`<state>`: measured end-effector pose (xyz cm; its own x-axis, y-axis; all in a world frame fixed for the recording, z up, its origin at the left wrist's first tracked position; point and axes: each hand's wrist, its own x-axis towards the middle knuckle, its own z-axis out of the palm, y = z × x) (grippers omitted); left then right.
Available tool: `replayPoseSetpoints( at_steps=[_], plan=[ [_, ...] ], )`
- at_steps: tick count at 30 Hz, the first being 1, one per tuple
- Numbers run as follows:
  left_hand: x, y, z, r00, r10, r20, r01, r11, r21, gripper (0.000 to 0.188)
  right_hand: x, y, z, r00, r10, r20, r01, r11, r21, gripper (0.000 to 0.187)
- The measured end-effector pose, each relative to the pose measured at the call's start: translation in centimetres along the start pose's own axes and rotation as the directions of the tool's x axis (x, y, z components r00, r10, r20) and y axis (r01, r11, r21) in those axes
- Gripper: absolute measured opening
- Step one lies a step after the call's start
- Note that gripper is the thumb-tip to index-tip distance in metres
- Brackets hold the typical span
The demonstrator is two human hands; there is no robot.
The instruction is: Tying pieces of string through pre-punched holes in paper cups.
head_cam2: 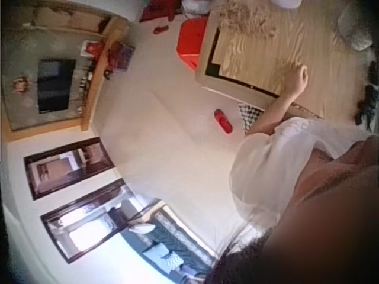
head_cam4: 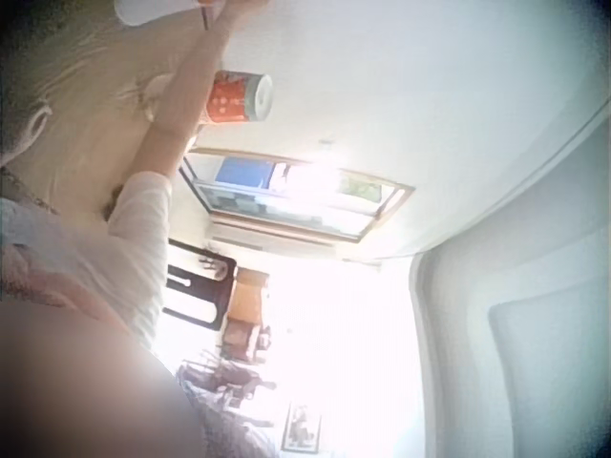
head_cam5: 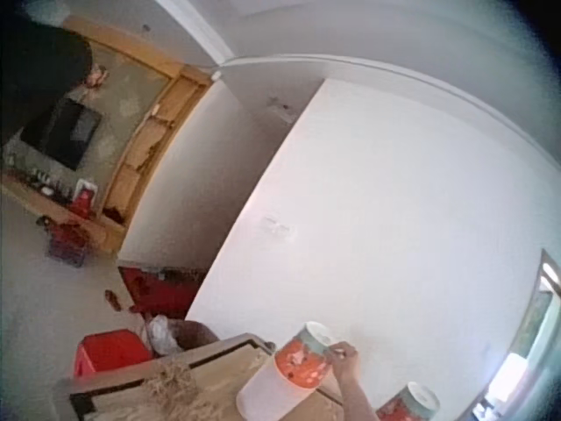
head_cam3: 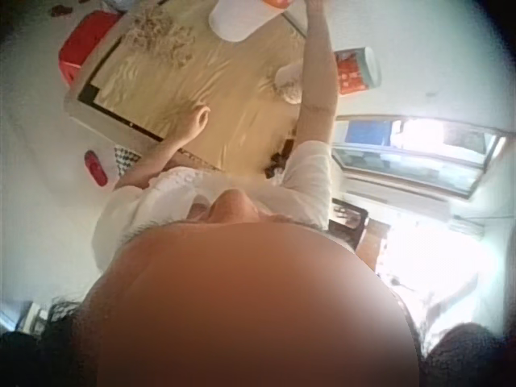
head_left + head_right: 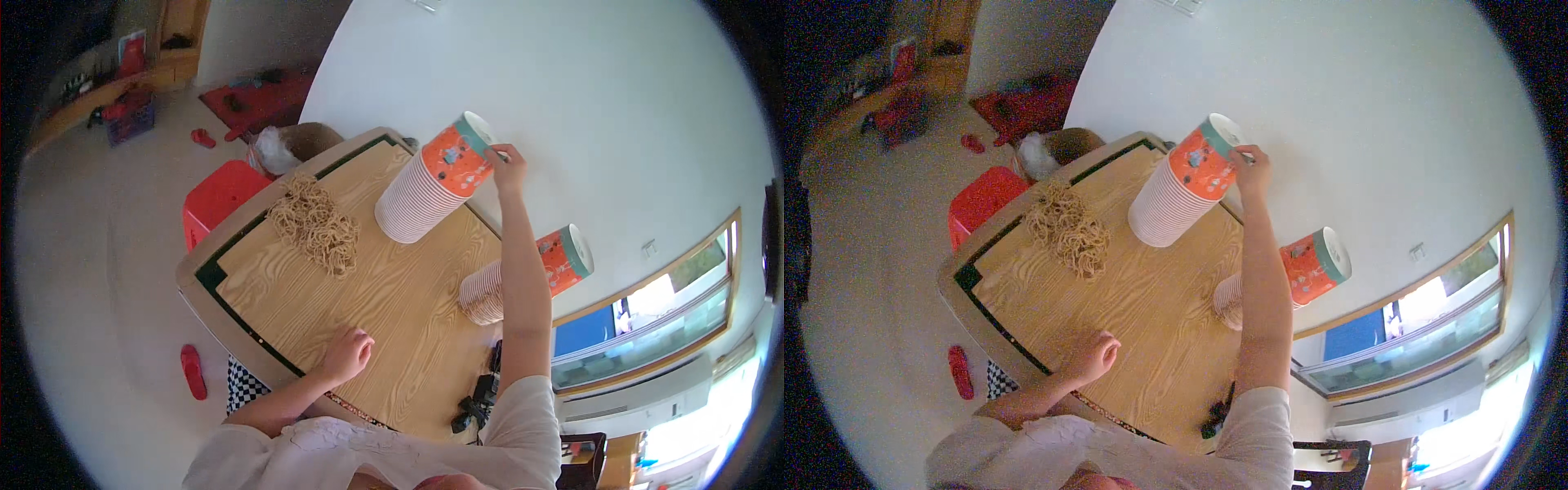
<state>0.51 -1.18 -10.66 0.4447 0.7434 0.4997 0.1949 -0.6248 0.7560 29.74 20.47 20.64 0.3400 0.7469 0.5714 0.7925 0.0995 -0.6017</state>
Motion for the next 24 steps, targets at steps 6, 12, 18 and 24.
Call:
replayPoseSetpoints(
  at_steps=[6, 12, 18, 24],
  plan=[
    [-0.7, -0.7, 0.3, 0.999, -0.007, -0.041, 0.005, 0.999, -0.038, 0.014, 0.7, -0.6, -0.4, 0.998, -0.061, -0.025, 0.062, 0.997, 0.047, 0.010],
    [-0.1, -0.1, 0.1, 0.998, 0.015, -0.055, -0.019, 0.997, -0.075, 0.012, 1.8, -4.4, -6.6, 0.806, -0.513, -0.295, 0.419, 0.847, -0.326, 0.016],
    [-0.1, -1.6, -0.5, 0.993, -0.093, -0.076, 0.074, 0.973, -0.219, 0.015, -12.2, -12.4, -9.3, 0.881, -0.226, -0.416, 0.313, 0.937, 0.153, 0.018],
    [3.1, 1.0, -7.3, 0.948, -0.307, -0.078, 0.211, 0.797, -0.566, 0.037, -27.9, -2.5, -8.0, 0.957, 0.272, 0.101, -0.229, 0.494, 0.839, 0.009]
  ],
)
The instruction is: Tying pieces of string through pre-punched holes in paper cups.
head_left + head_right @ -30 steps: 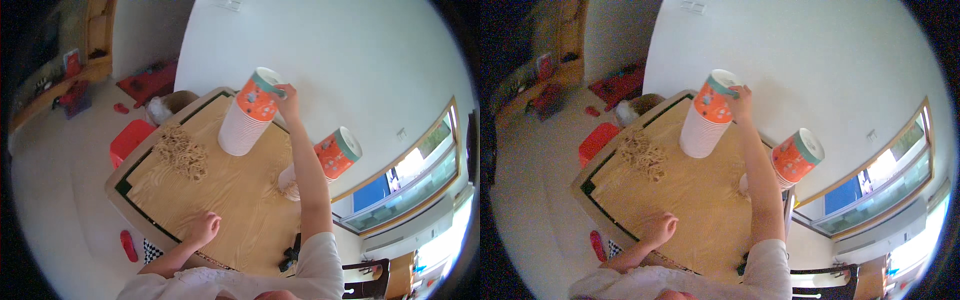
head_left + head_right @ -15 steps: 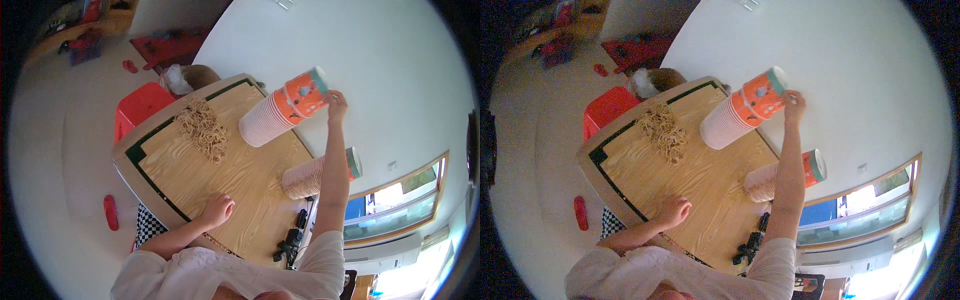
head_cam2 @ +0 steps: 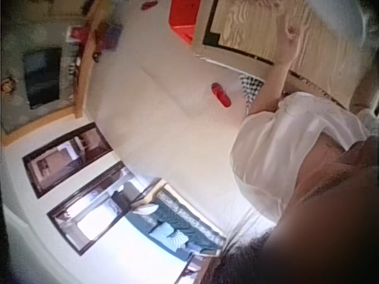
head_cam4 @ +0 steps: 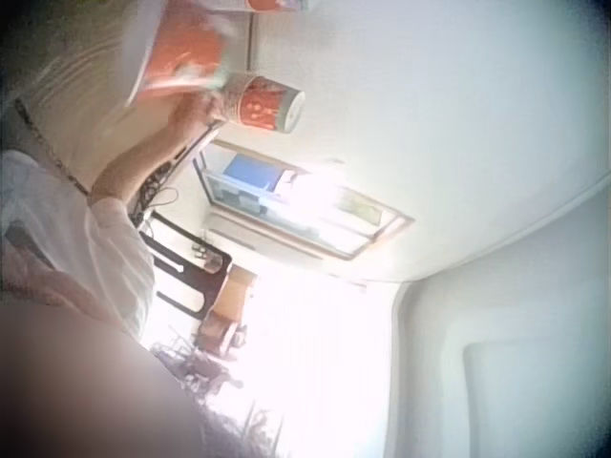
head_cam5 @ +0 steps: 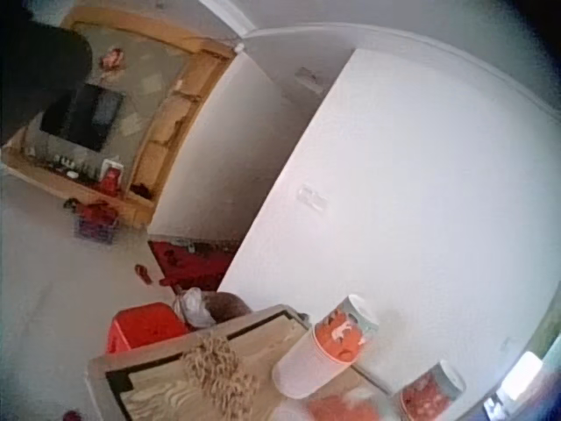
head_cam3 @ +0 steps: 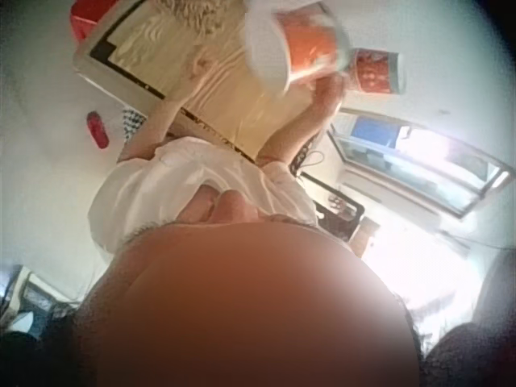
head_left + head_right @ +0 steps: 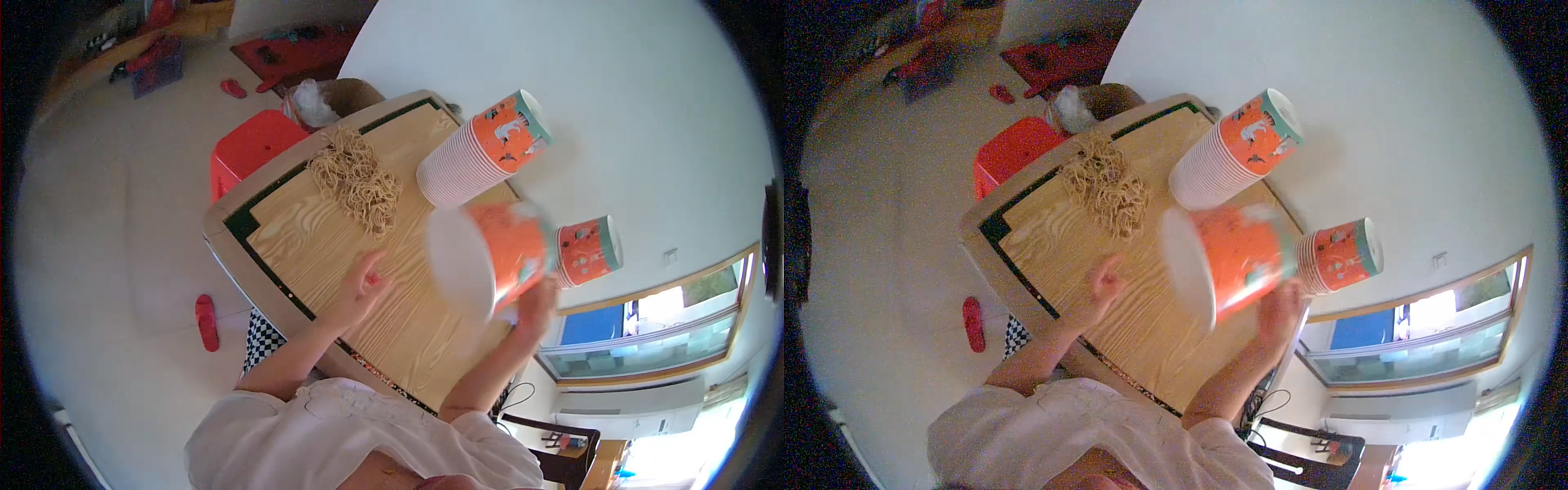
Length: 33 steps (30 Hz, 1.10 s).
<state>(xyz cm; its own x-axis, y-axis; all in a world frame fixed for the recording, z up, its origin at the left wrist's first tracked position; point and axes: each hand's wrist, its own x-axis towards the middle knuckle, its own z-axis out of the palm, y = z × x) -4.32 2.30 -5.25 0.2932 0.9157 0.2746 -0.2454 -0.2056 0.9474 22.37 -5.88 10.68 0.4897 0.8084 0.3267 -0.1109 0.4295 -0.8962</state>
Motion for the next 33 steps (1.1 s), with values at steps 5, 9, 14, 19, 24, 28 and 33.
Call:
replayPoseSetpoints(
  at_steps=[5, 9, 14, 19, 24, 28, 33],
  plan=[
    [-1.2, 6.1, -2.6, 0.991, 0.108, 0.075, -0.124, 0.957, 0.264, 0.044, -6.9, 9.4, 1.6, 0.812, 0.581, -0.058, -0.576, 0.813, 0.086, 0.016],
    [-1.5, 7.5, -3.2, 0.983, -0.169, 0.069, 0.147, 0.958, 0.248, 0.040, -9.3, 15.2, -1.3, 0.704, 0.691, -0.163, -0.698, 0.716, 0.020, 0.015],
    [-0.3, 8.3, -3.0, 0.810, -0.535, 0.242, 0.378, 0.791, 0.482, 0.033, -8.6, 18.6, -2.1, 0.858, 0.414, -0.305, -0.446, 0.894, -0.039, 0.006],
    [0.6, 3.5, -2.9, 0.933, -0.359, 0.017, 0.345, 0.908, 0.239, 0.040, -8.5, 19.3, -0.8, 0.903, 0.233, -0.362, -0.264, 0.964, -0.038, 0.002],
    [5.9, -4.4, -5.4, 0.953, -0.249, -0.170, 0.301, 0.821, 0.486, 0.030, -8.2, 19.5, -1.9, 0.926, 0.073, -0.370, -0.219, 0.902, -0.371, 0.004],
    [9.5, -6.6, -4.9, 0.961, -0.053, -0.270, 0.227, 0.707, 0.669, 0.022, -8.3, 19.6, -1.9, 0.917, 0.112, -0.383, -0.228, 0.935, -0.272, 0.006],
    [10.4, -6.9, -4.1, 0.969, -0.038, -0.245, 0.206, 0.674, 0.710, 0.018, -8.2, 21.3, -3.5, 0.933, 0.020, -0.359, -0.178, 0.892, -0.415, 0.004]
  ],
)
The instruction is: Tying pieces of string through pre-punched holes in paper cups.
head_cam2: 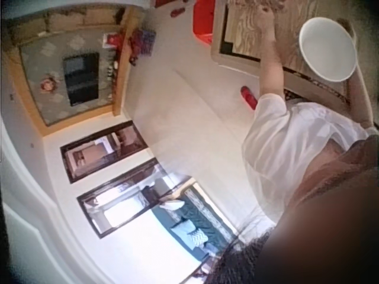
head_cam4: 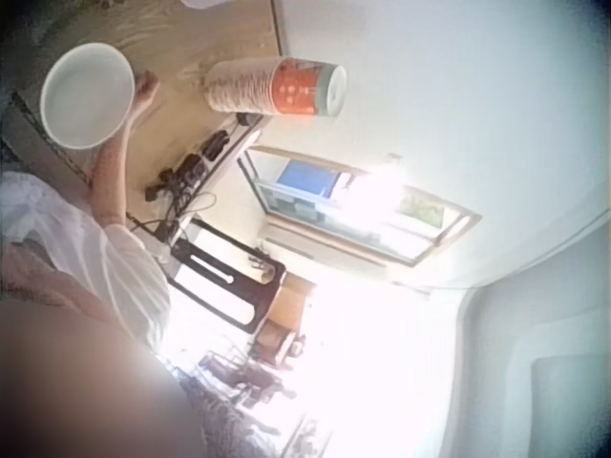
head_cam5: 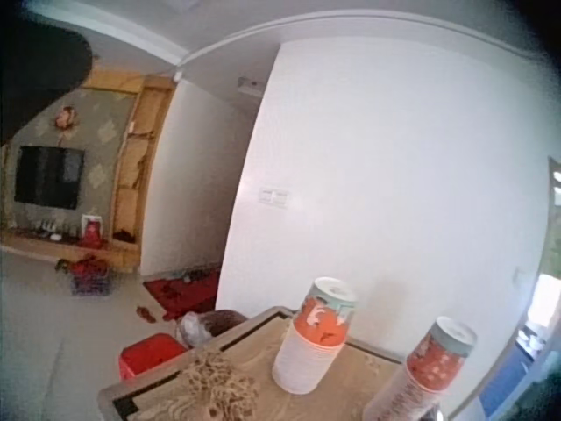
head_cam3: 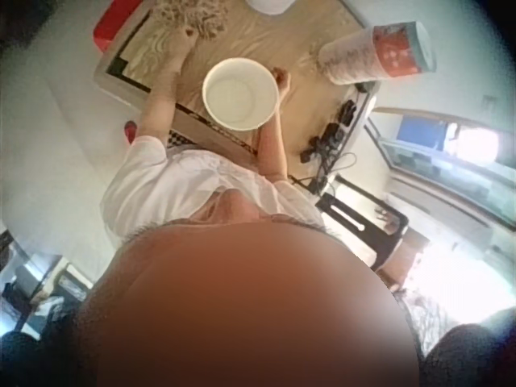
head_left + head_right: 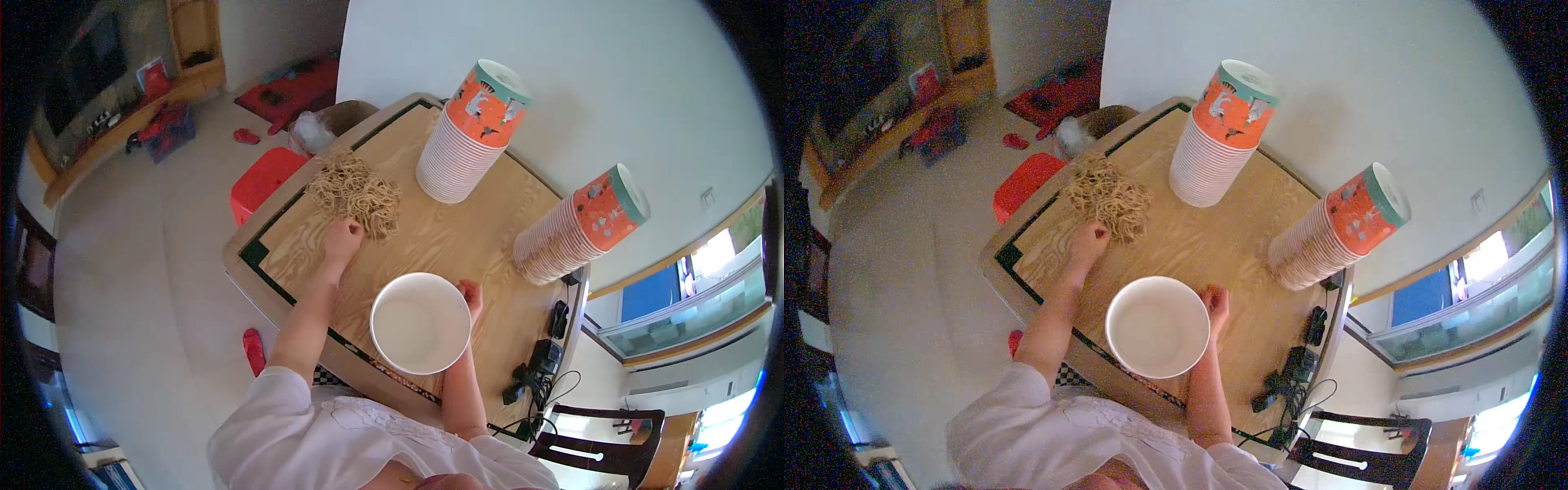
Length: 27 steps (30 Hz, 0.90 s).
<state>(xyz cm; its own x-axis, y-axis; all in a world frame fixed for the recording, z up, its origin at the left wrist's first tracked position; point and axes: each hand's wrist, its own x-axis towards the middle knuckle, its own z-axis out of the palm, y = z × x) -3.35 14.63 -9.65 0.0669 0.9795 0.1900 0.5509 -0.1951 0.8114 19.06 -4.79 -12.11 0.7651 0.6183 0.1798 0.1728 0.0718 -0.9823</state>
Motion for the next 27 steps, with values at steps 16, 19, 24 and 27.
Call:
replayPoseSetpoints(
  at_steps=[16, 19, 24, 27],
  plan=[
    [-17.4, 8.1, -16.7, 0.947, 0.187, 0.262, -0.088, 0.934, -0.347, 0.007, 1.5, 0.2, -0.9, 0.997, 0.020, 0.077, -0.023, 0.999, 0.037, 0.008],
    [-18.0, 13.9, -20.2, 0.690, 0.641, 0.336, -0.372, 0.712, -0.595, 0.011, 3.9, -1.6, -2.1, 0.963, 0.028, 0.269, -0.033, 0.999, 0.015, 0.011],
    [-20.4, 17.5, -21.3, 0.697, 0.533, 0.480, 0.152, 0.544, -0.825, 0.010, 4.4, -14.4, -3.1, 0.919, -0.161, 0.360, 0.110, 0.981, 0.160, 0.012],
    [-19.5, 17.7, -18.7, 0.829, 0.300, 0.473, 0.286, 0.500, -0.817, 0.007, -0.8, -22.6, -4.3, 0.840, -0.416, 0.348, 0.369, 0.909, 0.195, 0.011]
  ],
)
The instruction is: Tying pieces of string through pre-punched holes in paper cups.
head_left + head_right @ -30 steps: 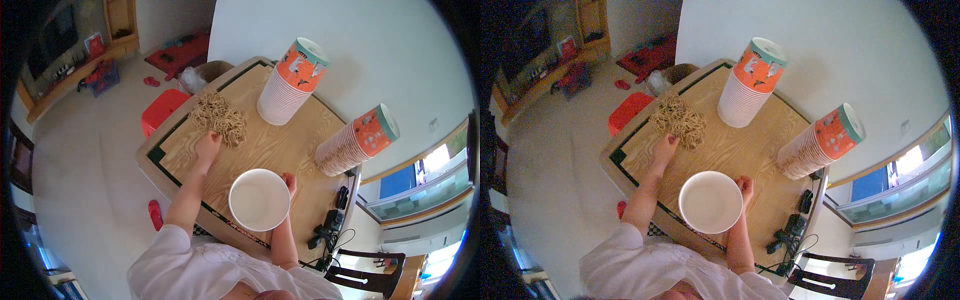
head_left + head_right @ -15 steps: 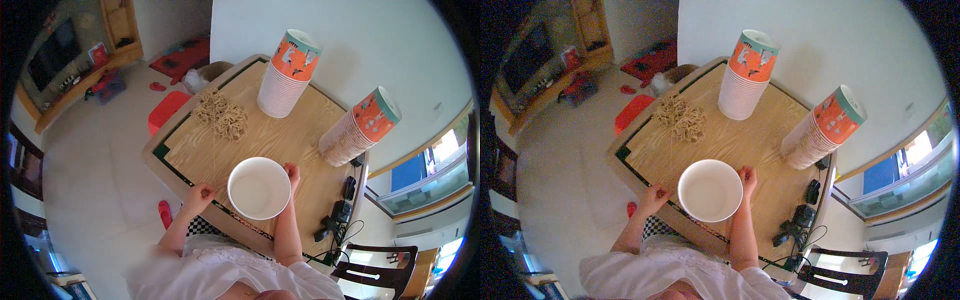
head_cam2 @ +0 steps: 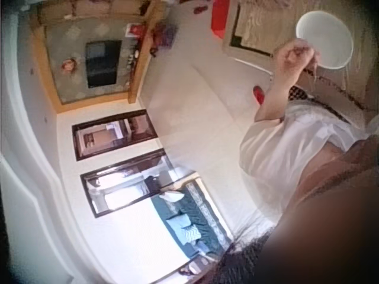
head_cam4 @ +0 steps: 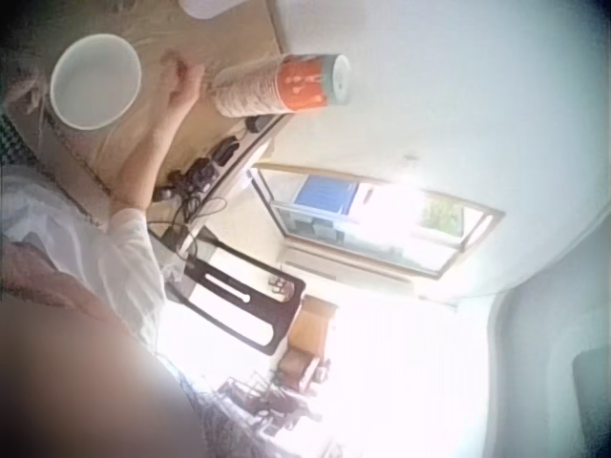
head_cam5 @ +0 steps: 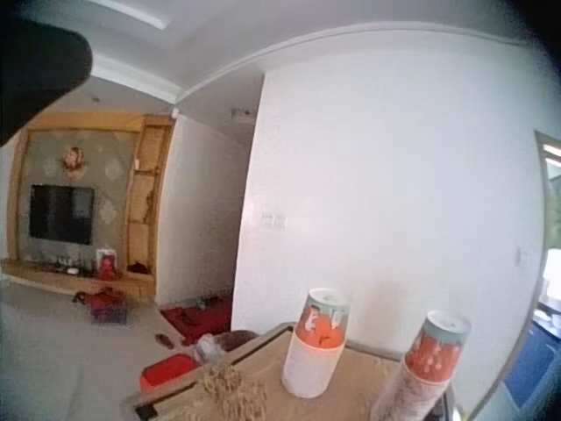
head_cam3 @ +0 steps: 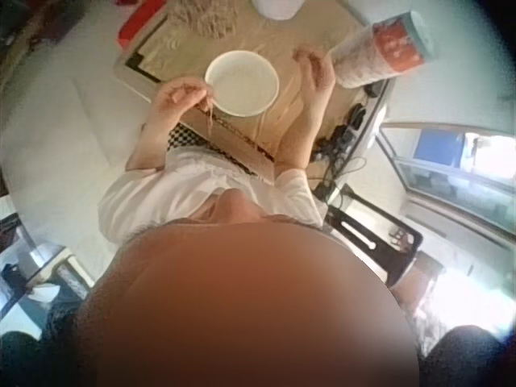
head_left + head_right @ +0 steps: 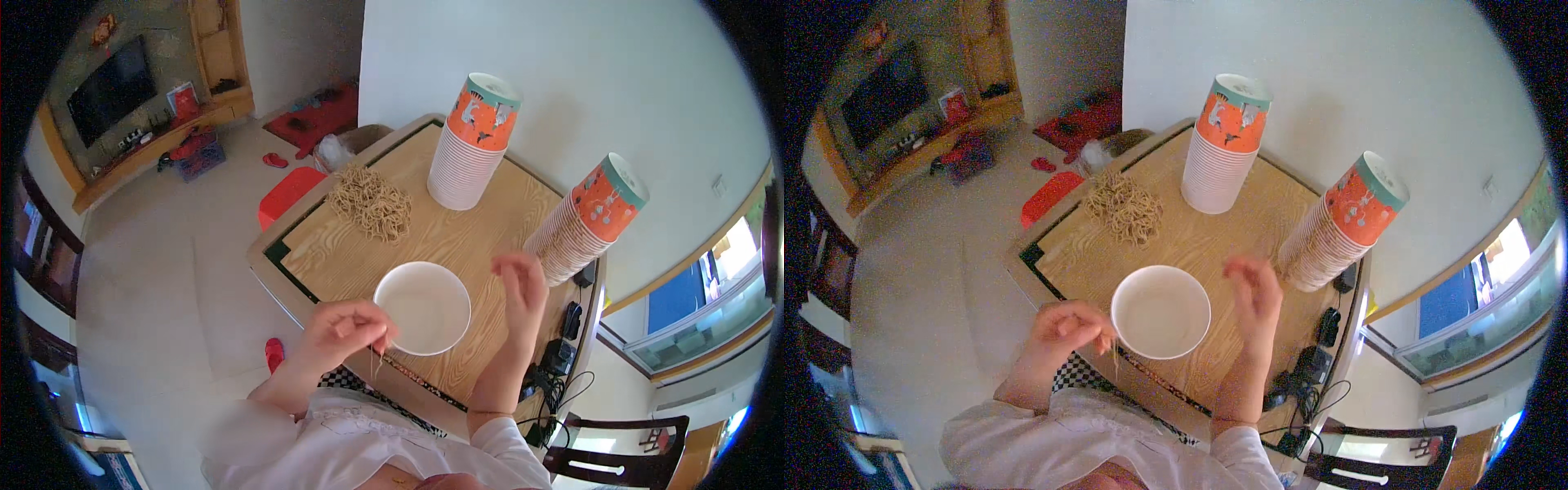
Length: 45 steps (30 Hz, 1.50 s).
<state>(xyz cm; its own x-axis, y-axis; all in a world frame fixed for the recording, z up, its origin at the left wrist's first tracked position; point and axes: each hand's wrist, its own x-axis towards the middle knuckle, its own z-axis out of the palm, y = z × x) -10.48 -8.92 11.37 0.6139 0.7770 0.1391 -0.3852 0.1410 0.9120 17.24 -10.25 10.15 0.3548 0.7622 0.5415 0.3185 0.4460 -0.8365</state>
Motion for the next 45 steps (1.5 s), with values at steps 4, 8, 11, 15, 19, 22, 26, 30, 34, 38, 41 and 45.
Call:
replayPoseSetpoints(
  at_steps=[4, 8, 11, 15, 19, 22, 26, 30, 34, 38, 41, 45],
  plan=[
    [1.4, -2.3, 0.3, 0.994, 0.099, -0.037, -0.089, 0.972, 0.219, 0.018, -3.9, -4.9, 0.4, 0.947, -0.232, 0.224, 0.260, 0.960, -0.104, 0.018],
    [2.4, -2.7, 0.9, 0.992, 0.122, 0.017, -0.122, 0.948, 0.294, 0.018, -3.7, -5.2, 1.8, 0.905, -0.287, 0.315, 0.347, 0.926, -0.152, 0.034],
    [2.4, -2.8, 1.6, 0.992, 0.126, 0.012, -0.125, 0.962, 0.243, 0.018, -3.1, -4.7, 2.7, 0.874, -0.322, 0.364, 0.408, 0.893, -0.190, 0.044],
    [3.0, -3.2, 1.7, 0.992, 0.117, 0.046, -0.125, 0.955, 0.270, 0.018, -3.0, -2.6, 2.4, 0.892, -0.152, 0.425, 0.262, 0.941, -0.213, 0.027],
    [3.1, -3.4, 1.4, 0.993, 0.116, 0.020, -0.118, 0.958, 0.262, 0.016, -2.7, -2.4, 2.1, 0.925, -0.127, 0.359, 0.205, 0.960, -0.190, 0.013],
    [3.3, -4.2, 0.9, 0.989, 0.135, -0.064, -0.092, 0.884, 0.458, 0.014, -2.2, -2.6, 2.0, 0.924, -0.174, 0.341, 0.256, 0.943, -0.211, 0.014],
    [5.2, -4.3, 1.8, 0.891, 0.448, 0.068, -0.333, 0.544, 0.770, 0.032, -2.4, -2.7, 2.3, 0.910, -0.201, 0.362, 0.296, 0.927, -0.228, 0.015],
    [5.8, -5.5, 2.7, 0.997, 0.055, 0.056, -0.070, 0.947, 0.313, 0.048, -2.6, -2.6, 2.9, 0.873, -0.273, 0.404, 0.414, 0.852, -0.320, 0.016],
    [5.5, -5.2, 2.2, 0.990, -0.142, 0.023, 0.130, 0.953, 0.275, 0.035, -2.7, -2.0, 2.7, 0.878, -0.264, 0.398, 0.416, 0.834, -0.364, 0.016],
    [5.5, -5.8, 2.3, 0.995, 0.056, -0.081, -0.014, 0.898, 0.439, 0.012, -2.4, -2.3, 2.2, 0.876, -0.260, 0.406, 0.419, 0.827, -0.374, 0.015],
    [5.5, -6.0, 2.2, 0.989, 0.075, -0.130, -0.013, 0.906, 0.423, 0.005, -2.4, -2.3, 1.8, 0.893, -0.223, 0.390, 0.380, 0.839, -0.390, 0.015],
    [5.5, -5.8, 1.9, 0.989, 0.044, -0.140, 0.022, 0.897, 0.442, 0.005, -2.0, -2.7, 1.5, 0.891, -0.237, 0.387, 0.389, 0.838, -0.382, 0.021]
  ],
)
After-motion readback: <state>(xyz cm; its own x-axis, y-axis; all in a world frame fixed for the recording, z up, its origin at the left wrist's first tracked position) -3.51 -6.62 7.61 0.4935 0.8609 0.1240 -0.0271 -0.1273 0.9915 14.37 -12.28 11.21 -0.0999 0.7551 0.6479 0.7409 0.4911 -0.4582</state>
